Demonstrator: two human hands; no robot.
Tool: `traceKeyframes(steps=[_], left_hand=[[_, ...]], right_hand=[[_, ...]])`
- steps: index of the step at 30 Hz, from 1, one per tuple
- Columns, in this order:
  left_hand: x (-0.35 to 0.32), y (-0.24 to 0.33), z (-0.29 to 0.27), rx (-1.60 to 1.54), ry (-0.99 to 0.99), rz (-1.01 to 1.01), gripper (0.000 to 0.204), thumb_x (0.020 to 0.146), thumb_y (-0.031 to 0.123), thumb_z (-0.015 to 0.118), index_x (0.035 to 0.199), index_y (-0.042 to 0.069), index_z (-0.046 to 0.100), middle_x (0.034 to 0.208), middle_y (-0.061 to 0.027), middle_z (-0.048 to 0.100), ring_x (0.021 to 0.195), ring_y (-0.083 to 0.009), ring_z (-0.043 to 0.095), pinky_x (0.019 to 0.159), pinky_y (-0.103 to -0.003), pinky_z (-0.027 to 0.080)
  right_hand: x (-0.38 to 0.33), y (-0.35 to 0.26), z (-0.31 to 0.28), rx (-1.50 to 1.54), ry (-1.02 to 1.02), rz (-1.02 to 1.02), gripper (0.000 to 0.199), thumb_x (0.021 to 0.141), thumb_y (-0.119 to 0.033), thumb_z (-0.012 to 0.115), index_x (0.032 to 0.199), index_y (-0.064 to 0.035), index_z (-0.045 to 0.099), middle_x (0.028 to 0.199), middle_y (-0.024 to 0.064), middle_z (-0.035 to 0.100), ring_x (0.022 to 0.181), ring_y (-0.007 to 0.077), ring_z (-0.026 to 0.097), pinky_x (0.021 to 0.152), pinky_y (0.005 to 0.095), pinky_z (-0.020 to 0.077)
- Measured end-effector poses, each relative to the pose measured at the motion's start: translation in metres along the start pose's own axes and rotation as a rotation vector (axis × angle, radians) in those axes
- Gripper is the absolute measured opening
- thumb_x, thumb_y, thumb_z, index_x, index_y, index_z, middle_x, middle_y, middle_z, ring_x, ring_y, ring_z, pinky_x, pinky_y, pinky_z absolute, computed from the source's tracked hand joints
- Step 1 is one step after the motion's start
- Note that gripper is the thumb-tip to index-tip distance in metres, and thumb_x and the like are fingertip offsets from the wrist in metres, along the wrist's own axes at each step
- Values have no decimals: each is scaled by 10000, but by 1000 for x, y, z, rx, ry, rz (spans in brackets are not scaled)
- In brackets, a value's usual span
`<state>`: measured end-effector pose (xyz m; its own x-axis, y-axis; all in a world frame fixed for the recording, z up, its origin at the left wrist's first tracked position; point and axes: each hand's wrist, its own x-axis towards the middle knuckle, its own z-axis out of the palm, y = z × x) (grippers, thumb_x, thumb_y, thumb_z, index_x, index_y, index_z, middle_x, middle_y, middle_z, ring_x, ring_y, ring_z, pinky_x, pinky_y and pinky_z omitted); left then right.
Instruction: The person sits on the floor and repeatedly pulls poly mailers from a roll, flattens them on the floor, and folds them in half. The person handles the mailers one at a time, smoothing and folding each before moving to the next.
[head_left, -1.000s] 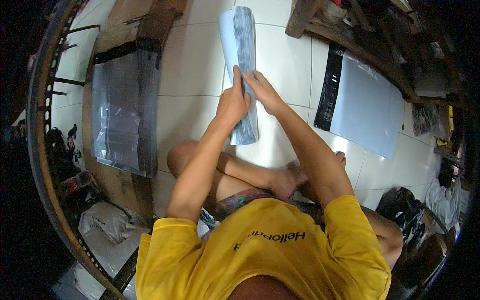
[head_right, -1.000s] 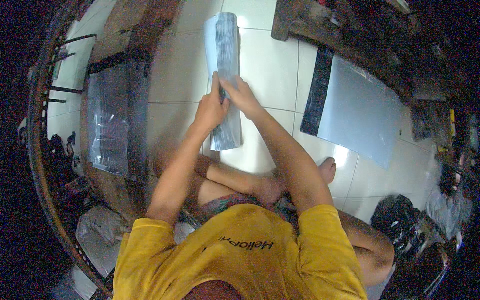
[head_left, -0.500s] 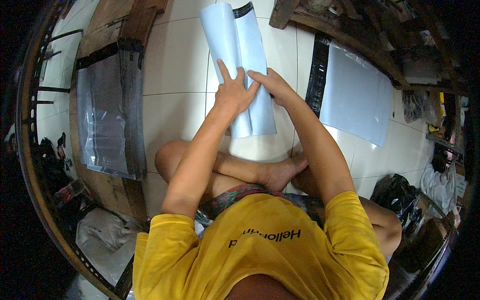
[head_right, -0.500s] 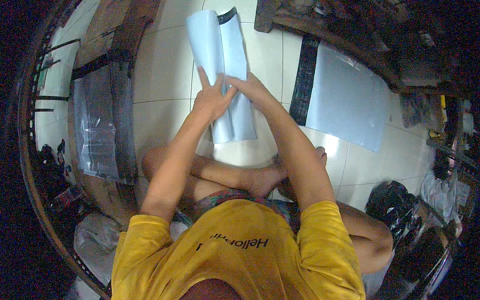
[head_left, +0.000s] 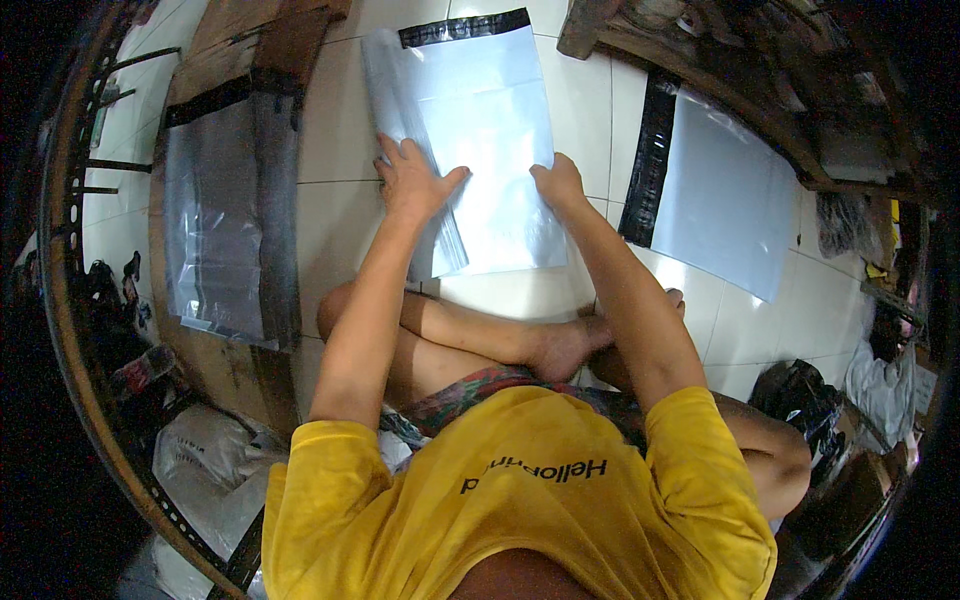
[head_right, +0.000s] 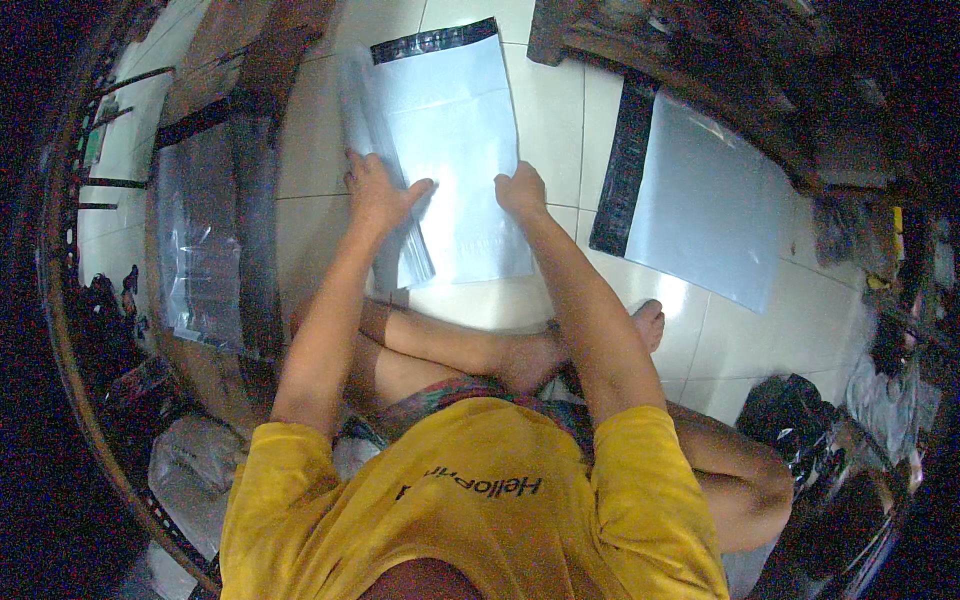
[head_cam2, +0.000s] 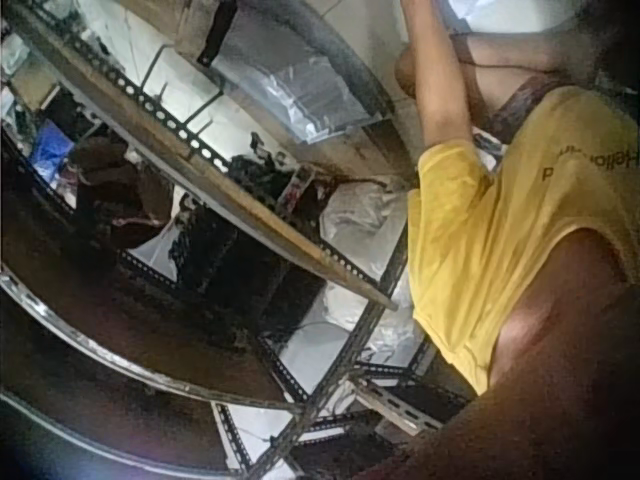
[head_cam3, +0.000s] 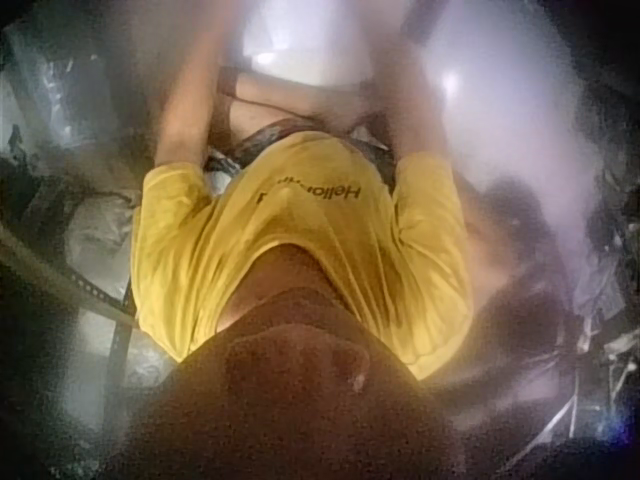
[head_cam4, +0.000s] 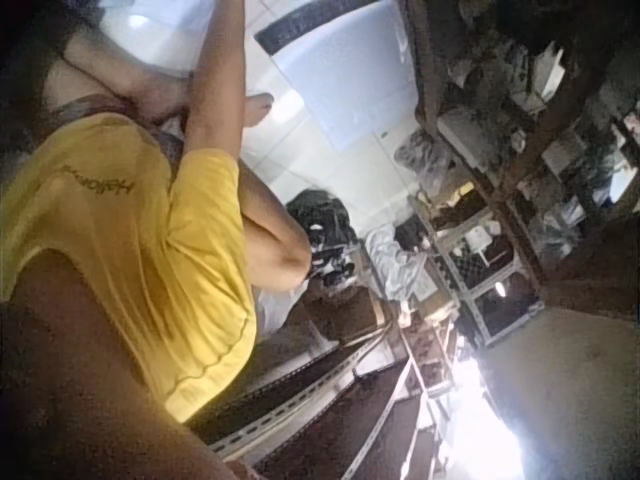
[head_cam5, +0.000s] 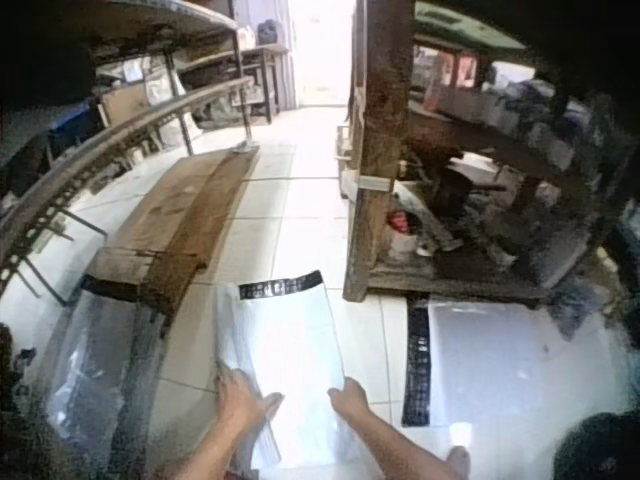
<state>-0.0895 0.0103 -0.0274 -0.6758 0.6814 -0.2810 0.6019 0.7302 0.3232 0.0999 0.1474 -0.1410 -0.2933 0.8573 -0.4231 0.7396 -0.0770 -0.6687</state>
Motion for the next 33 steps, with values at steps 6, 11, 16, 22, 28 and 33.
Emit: traceKeyframes(steps=[6, 11, 16, 22, 28, 33], left_hand=[[18, -31, 11, -139, 76, -93, 1050, 765, 323, 782, 1541, -4, 155, 1581, -382, 87, 1393, -600, 265, 1122, -587, 364], [51, -81, 7, -191, 150, -157, 1118, 762, 378, 768, 1560, -36, 105, 1482, -397, 335, 1357, -507, 414, 1122, -506, 388], [57, -85, -17, -327, 147, -340, 985, 801, 465, 699, 1491, -84, 259, 1383, -363, 483, 1251, -473, 540, 1064, -500, 446], [89, -151, 34, -190, 135, -233, 527, 890, 265, 571, 1273, -83, 472, 1249, -341, 554, 1160, -481, 579, 1001, -545, 472], [84, -142, 30, -564, 93, -273, 384, 883, 163, 521, 1204, -42, 572, 1245, -283, 620, 1171, -431, 596, 1012, -507, 467], [57, -115, 61, -648, 275, -348, 435, 879, 154, 526, 1283, 7, 590, 1262, -290, 613, 1181, -408, 597, 1037, -489, 453]], right_hand=[[-28, -46, -21, -97, -81, 75, 481, 878, -247, 640, 1184, 115, 563, 1181, 331, 635, 1132, 444, 630, 993, 474, 498], [-26, -45, -20, -59, -58, 69, 471, 877, -232, 644, 1178, 117, 549, 1173, 346, 630, 1120, 456, 633, 978, 484, 506], [-34, -53, -22, -80, -19, 101, 478, 884, -215, 633, 1197, 127, 517, 1187, 349, 620, 1119, 455, 635, 967, 493, 510], [-39, -60, -15, -105, -8, 107, 449, 924, -199, 570, 1223, 127, 496, 1195, 345, 617, 1131, 456, 626, 992, 493, 492], [-14, -33, -26, -84, 26, -40, 405, 921, -178, 556, 1203, 108, 509, 1159, 361, 622, 1126, 489, 609, 1005, 506, 473], [31, -40, -78, -187, -80, -118, 451, 892, -194, 573, 1256, 66, 523, 1174, 329, 637, 1129, 472, 613, 1001, 495, 478]])
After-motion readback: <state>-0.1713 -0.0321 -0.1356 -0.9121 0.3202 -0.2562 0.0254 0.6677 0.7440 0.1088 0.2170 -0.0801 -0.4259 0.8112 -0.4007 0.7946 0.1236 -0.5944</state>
